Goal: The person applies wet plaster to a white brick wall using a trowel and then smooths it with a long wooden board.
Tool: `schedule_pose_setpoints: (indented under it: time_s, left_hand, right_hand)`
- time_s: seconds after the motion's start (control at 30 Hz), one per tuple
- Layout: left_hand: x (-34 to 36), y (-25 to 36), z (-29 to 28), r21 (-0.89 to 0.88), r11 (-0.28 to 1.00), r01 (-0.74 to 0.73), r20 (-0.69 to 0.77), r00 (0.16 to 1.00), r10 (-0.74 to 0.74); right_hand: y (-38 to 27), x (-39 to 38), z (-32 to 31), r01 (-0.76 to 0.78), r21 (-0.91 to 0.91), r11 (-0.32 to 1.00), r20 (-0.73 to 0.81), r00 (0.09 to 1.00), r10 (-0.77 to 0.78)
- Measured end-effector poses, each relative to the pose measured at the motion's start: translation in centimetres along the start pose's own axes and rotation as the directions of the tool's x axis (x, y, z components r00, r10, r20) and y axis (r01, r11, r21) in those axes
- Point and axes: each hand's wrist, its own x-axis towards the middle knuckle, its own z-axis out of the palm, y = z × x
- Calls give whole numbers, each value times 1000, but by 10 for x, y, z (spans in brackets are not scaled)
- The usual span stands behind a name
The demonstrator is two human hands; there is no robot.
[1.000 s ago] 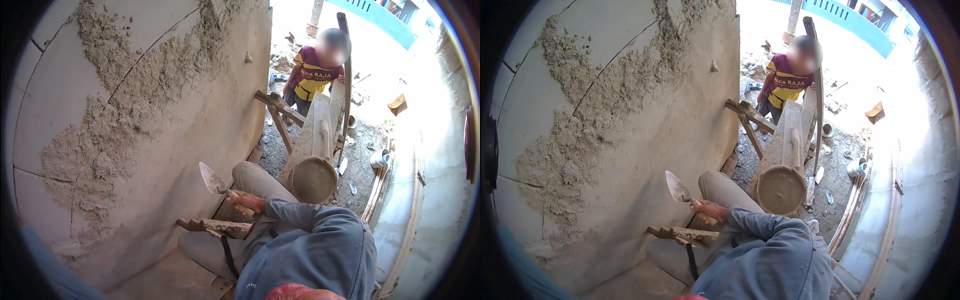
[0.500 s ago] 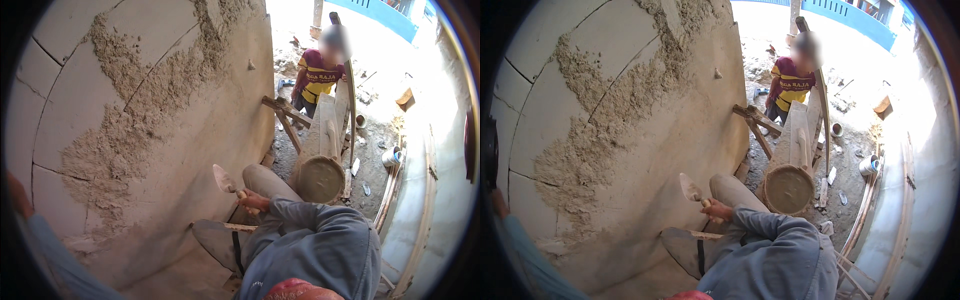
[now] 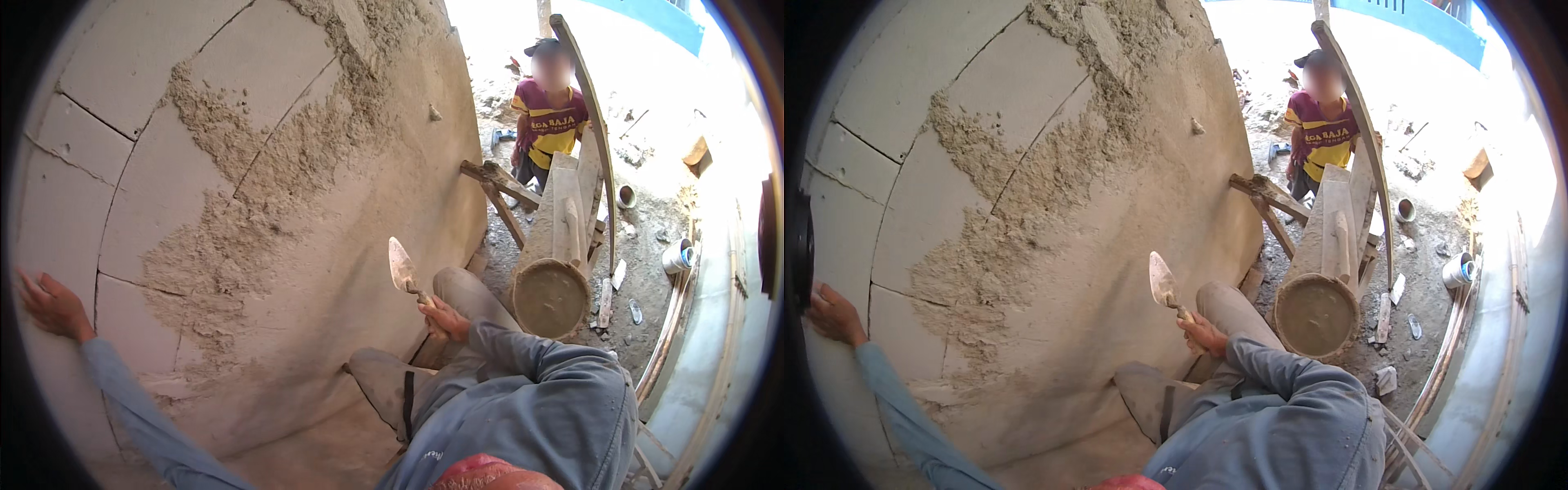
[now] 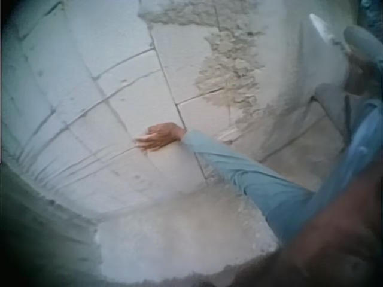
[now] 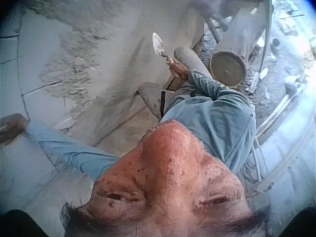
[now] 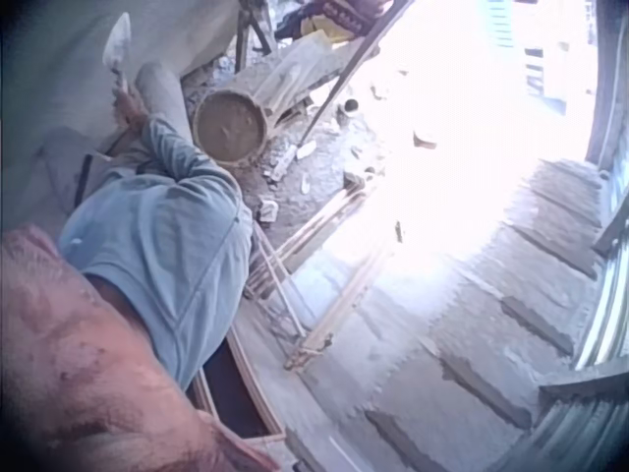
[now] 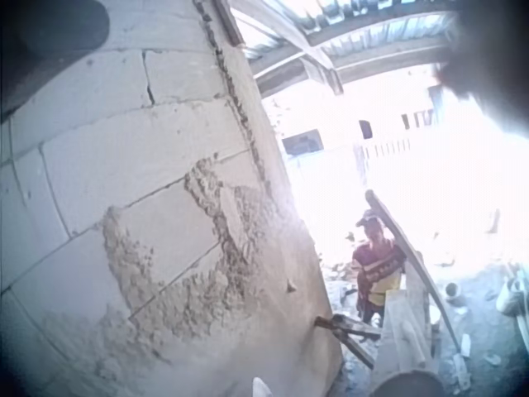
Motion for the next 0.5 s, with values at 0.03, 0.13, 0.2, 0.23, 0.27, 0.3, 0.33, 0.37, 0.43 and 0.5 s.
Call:
schedule_pose_setpoints:
  time_s: [0.03,0.13,0.2,0.23,0.27,0.3,0.33,0.37,0.43,0.5]
  left_hand:
    - [0,2,-3,-31,999,8,-26,1000,-9]
    - [2,6,-11,-42,999,33,-4,999,-33]
    - [5,15,-16,-65,996,57,0,998,-57]
    - [9,20,-17,-95,993,71,-11,997,-73]
    - [11,22,-17,-97,993,68,-12,998,-70]
    - [7,16,-19,-89,994,61,-15,998,-63]
    - [4,9,-22,-80,995,56,-16,998,-57]
    - [3,12,-23,-79,995,55,-11,998,-56]
    - [3,23,-25,-157,984,88,17,996,-87]
    - [6,20,-24,-142,986,92,31,996,-88]
  right_hand:
    - [-5,-1,1,-2,2,1000,6,1000,1]
    - [-18,4,3,-13,-287,958,-126,992,-24]
    - [-20,25,-12,119,-271,955,-173,970,-170]
    - [-28,39,-25,224,-193,955,-103,964,-246]
    - [-40,50,-35,317,-105,943,-40,946,-322]
    - [-56,51,-26,336,24,941,-70,940,-334]
    - [-76,48,-14,352,149,924,-103,935,-340]
    - [-93,51,-19,360,171,917,-135,931,-340]
    - [-124,58,-28,367,186,912,-171,926,-337]
    - [-159,71,-22,446,27,895,-273,864,-422]
